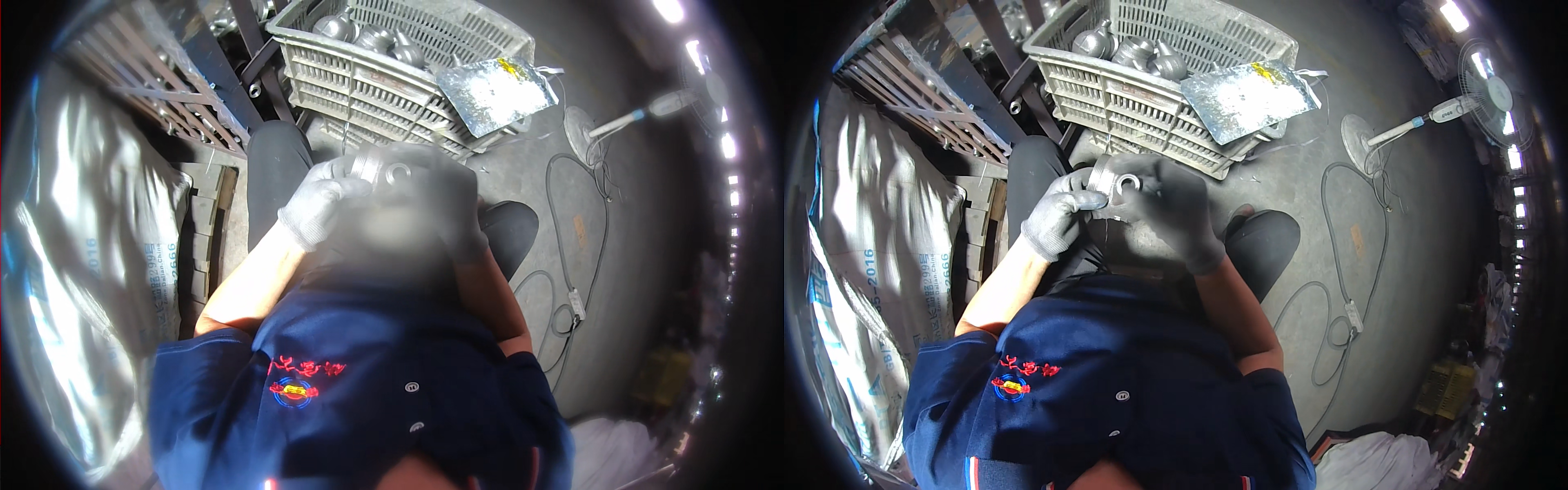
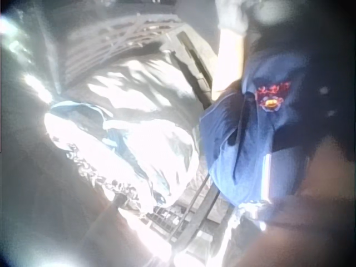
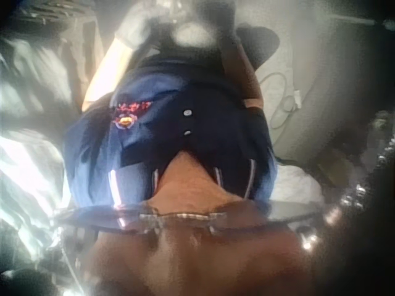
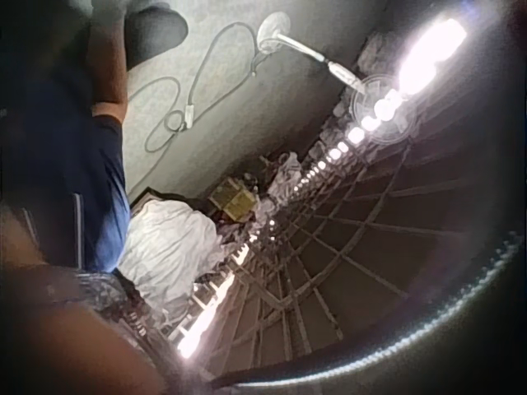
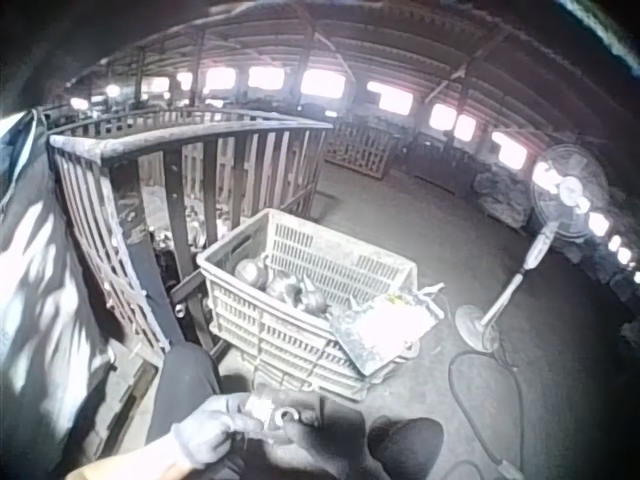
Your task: Inspect metal fabrication parts for defects by rotating and examining them by hand.
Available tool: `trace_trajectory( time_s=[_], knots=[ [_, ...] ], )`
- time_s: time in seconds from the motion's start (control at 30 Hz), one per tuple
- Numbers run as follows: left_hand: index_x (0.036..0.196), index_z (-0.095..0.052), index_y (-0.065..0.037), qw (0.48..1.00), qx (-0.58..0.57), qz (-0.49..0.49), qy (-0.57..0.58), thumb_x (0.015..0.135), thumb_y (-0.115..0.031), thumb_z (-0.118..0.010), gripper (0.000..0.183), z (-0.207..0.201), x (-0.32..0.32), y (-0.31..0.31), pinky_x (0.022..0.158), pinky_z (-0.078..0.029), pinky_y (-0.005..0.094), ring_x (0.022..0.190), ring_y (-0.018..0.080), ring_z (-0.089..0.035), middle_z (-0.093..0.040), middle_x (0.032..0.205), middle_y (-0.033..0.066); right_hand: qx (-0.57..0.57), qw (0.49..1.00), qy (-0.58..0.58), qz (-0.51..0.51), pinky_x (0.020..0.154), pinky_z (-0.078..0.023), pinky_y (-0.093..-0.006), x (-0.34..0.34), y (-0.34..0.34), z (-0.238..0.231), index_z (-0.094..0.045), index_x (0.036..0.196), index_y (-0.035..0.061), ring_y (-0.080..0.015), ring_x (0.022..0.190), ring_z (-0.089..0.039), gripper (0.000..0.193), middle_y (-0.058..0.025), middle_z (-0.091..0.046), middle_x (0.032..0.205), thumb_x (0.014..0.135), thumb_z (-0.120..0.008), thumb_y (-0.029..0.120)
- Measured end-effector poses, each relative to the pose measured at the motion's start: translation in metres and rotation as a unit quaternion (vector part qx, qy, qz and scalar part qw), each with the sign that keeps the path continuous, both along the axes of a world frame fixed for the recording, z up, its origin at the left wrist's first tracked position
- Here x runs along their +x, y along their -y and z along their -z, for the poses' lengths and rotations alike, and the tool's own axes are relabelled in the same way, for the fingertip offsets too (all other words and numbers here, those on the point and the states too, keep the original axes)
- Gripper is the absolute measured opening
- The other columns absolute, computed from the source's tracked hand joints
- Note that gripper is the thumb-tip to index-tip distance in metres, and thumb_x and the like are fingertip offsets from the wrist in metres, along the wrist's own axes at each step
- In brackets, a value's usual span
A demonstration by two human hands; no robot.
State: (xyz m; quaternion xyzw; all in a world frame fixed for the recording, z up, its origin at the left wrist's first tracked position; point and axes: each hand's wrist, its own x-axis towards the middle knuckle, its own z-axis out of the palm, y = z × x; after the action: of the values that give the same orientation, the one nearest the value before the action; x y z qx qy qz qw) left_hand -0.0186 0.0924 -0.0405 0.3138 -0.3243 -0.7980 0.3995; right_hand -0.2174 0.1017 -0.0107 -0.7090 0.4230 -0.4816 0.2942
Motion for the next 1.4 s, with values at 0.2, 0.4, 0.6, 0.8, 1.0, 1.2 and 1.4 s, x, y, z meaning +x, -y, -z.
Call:
trace_trajectory(
  time_s=[0.2, 0.4, 0.6, 0.8, 1.0, 1.2, 1.4],
  knots=[
    [0.121, -0.057, 0.006, 0.997, -0.041, -0.066, -0.019, 0.078, 0.003, -0.059, 0.044, -0.009, 0.003, -0.006, 0.096, -0.047, 0.0322, 0.103, 0.0191, -0.063, -0.066, 0.112, 0.0118, 0.246, 0.909, 0.326, 0.081, 0.048, -0.033, -0.0176, -0.010, -0.015, 0.034, -0.065, 0.114, 0.0003, -0.0010, 0.055, -0.041, 0.024, 0.0054, -0.055, 0.076, 0.096, -0.059, 0.014],
    [0.121, -0.059, 0.005, 0.986, -0.121, -0.024, 0.116, 0.082, -0.004, -0.060, 0.039, -0.013, 0.003, -0.012, 0.094, -0.045, 0.0280, 0.102, 0.0135, -0.061, -0.066, 0.110, 0.0088, 0.403, 0.832, 0.382, -0.004, 0.047, -0.031, -0.0182, 0.006, -0.022, 0.029, -0.060, 0.111, 0.0023, -0.0014, 0.054, -0.039, 0.025, 0.0040, -0.053, 0.075, 0.101, -0.050, 0.023],
    [0.121, -0.059, 0.004, 0.958, -0.181, 0.010, 0.220, 0.082, 0.000, -0.061, 0.040, -0.017, 0.007, -0.011, 0.093, -0.044, 0.0253, 0.101, 0.0090, -0.058, -0.066, 0.110, 0.0052, 0.375, 0.845, 0.381, -0.029, 0.055, -0.035, -0.0196, 0.008, -0.026, 0.030, -0.060, 0.103, 0.0034, -0.0019, 0.061, -0.042, 0.022, 0.0038, -0.050, 0.072, 0.102, -0.046, 0.020],
    [0.126, -0.056, 0.004, 0.994, -0.091, 0.000, 0.067, 0.080, 0.002, -0.059, 0.045, -0.023, 0.005, -0.013, 0.098, -0.043, 0.0292, 0.106, 0.0136, -0.059, -0.065, 0.116, 0.0083, 0.330, 0.888, 0.295, -0.128, 0.057, -0.035, -0.0183, -0.007, -0.016, 0.049, -0.049, 0.130, -0.0013, -0.0016, 0.061, -0.039, 0.036, 0.0060, -0.049, 0.077, 0.097, -0.049, 0.012],
    [0.125, -0.054, 0.004, 0.999, -0.018, -0.028, -0.013, 0.079, 0.003, -0.059, 0.046, -0.019, -0.002, -0.006, 0.099, -0.046, 0.0324, 0.107, 0.0183, -0.062, -0.065, 0.114, 0.0096, 0.287, 0.915, 0.278, -0.061, 0.056, -0.037, -0.0189, -0.005, -0.019, 0.028, -0.038, 0.144, -0.0012, -0.0015, 0.064, -0.042, 0.054, 0.0064, -0.051, 0.082, 0.093, -0.053, 0.008],
    [0.130, -0.049, 0.002, 0.993, -0.035, -0.077, -0.076, 0.084, -0.002, -0.062, 0.049, -0.017, 0.002, -0.005, 0.093, -0.051, 0.0334, 0.104, 0.0208, -0.063, -0.061, 0.116, 0.0109, 0.270, 0.927, 0.261, 0.010, 0.066, -0.048, -0.0222, -0.016, -0.024, 0.034, -0.049, 0.137, 0.0003, -0.0091, 0.076, -0.058, 0.045, -0.0001, -0.062, 0.094, 0.093, -0.056, 0.005],
    [0.130, -0.050, 0.002, 0.992, -0.031, -0.106, -0.062, 0.085, -0.001, -0.059, 0.046, -0.021, 0.002, -0.008, 0.090, -0.051, 0.0328, 0.101, 0.0201, -0.063, -0.062, 0.114, 0.0101, 0.162, 0.985, 0.035, 0.043, 0.076, -0.054, -0.0294, -0.016, -0.045, 0.019, -0.058, 0.126, -0.0028, -0.0198, 0.090, -0.069, 0.036, -0.0150, -0.069, 0.103, 0.090, -0.061, 0.000]
  ],
)
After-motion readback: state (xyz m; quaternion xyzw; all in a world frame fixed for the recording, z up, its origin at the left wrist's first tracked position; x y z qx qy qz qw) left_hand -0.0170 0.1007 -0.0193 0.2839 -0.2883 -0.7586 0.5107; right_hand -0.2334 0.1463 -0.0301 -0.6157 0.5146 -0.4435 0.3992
